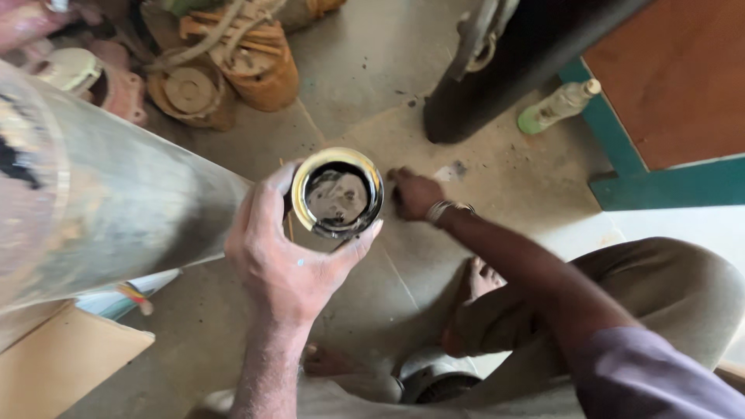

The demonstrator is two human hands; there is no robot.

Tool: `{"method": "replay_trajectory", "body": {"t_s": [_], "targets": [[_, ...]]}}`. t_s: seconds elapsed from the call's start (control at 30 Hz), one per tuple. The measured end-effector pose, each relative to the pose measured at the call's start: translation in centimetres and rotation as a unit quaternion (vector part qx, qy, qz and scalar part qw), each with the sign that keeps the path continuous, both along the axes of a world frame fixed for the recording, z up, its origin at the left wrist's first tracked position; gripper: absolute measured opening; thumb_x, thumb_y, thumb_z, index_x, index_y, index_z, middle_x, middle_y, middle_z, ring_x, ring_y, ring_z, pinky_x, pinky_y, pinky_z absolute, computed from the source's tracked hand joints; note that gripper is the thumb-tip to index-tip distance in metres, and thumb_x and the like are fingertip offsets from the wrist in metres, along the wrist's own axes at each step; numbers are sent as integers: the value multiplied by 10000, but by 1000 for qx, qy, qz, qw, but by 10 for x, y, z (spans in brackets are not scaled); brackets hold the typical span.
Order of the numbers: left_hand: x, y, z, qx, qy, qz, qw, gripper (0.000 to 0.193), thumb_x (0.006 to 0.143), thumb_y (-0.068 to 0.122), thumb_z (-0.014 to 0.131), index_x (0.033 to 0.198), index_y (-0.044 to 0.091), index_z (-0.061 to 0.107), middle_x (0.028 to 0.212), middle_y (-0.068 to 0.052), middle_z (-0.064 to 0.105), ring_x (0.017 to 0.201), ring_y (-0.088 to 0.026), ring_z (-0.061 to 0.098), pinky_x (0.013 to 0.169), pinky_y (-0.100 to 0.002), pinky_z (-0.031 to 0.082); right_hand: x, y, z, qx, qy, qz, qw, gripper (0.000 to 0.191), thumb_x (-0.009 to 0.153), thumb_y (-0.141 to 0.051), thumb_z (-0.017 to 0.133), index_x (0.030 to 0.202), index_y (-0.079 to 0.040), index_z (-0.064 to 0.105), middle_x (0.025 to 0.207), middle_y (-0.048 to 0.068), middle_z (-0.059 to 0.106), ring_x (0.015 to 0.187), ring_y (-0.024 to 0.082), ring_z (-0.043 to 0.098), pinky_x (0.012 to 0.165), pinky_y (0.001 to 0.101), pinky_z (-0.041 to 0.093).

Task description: The person sits on the floor of a repair workshop and uses a brush to apply black grease from a tin onto the upper components of a submersible pump motor. They open the tin, dip the brush, spread grease over the pump's metal parts, and stir the grease in the tin between applications.

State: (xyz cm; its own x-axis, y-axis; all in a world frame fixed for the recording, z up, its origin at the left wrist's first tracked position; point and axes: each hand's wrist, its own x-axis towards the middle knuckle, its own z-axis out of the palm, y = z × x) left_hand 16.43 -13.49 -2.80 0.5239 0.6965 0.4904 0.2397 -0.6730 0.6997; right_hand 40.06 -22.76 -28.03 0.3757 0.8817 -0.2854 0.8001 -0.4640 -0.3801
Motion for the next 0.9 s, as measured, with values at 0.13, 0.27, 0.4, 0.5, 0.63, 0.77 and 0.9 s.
{"method": "replay_trajectory", "body": {"t_s": [0.13,0.27,0.4,0.5,0.63,0.77,0.9], "targets": [[17,-12,-1,8,11,-14,1000,767,682,341,1022,1252,41,606,1142,-119,708,1040,-302,715,922,-428,579,71,-61,-1,-98,-61,-105,988,720,670,-229,826,1325,-227,527,1315,112,614,1069,384,679,864,529,554],[32,-21,-2,0,10,-36,999,748,692,327,1017,1252,46,608,1146,-107,714,1044,-283,722,927,-411,584,130,-104,-8,-62,-103,-209,971,609,818,-282,776,1352,-176,503,1322,162,606,1073,404,674,868,536,544],[45,-24,-4,-3,12,-38,999,747,699,323,1014,1269,47,618,1175,-106,717,1060,-264,735,946,-389,596,165,-132,-23,7,-94,-357,929,548,846,-262,733,1332,-155,505,1318,164,609,1123,395,653,917,513,528],[49,-24,-6,-11,40,-28,999,752,674,319,1014,1256,33,632,1160,-112,718,1045,-263,737,932,-384,594,188,-148,-34,47,-100,-426,898,587,807,-264,756,1310,-112,496,1279,198,597,1122,411,618,905,515,512],[52,-24,-8,-4,78,-5,997,772,604,319,1007,1211,9,645,1108,-134,714,992,-281,721,897,-394,574,214,-168,-50,104,-124,-496,853,591,784,-261,777,1279,-67,519,1222,227,615,1102,417,615,906,510,512],[56,-24,-12,-18,90,-6,996,760,625,302,999,1227,-1,648,1130,-133,718,1028,-258,728,946,-382,577,237,-183,-69,148,-166,-553,803,592,768,-279,830,1242,-55,555,1185,220,646,1086,408,633,921,504,513],[61,-17,-25,-59,75,-26,995,762,594,274,980,1209,-21,639,1115,-134,710,1016,-225,726,924,-343,597,255,-194,-84,226,-171,-618,733,605,729,-259,862,1203,-27,568,1145,220,660,1055,389,660,935,464,533]]}}
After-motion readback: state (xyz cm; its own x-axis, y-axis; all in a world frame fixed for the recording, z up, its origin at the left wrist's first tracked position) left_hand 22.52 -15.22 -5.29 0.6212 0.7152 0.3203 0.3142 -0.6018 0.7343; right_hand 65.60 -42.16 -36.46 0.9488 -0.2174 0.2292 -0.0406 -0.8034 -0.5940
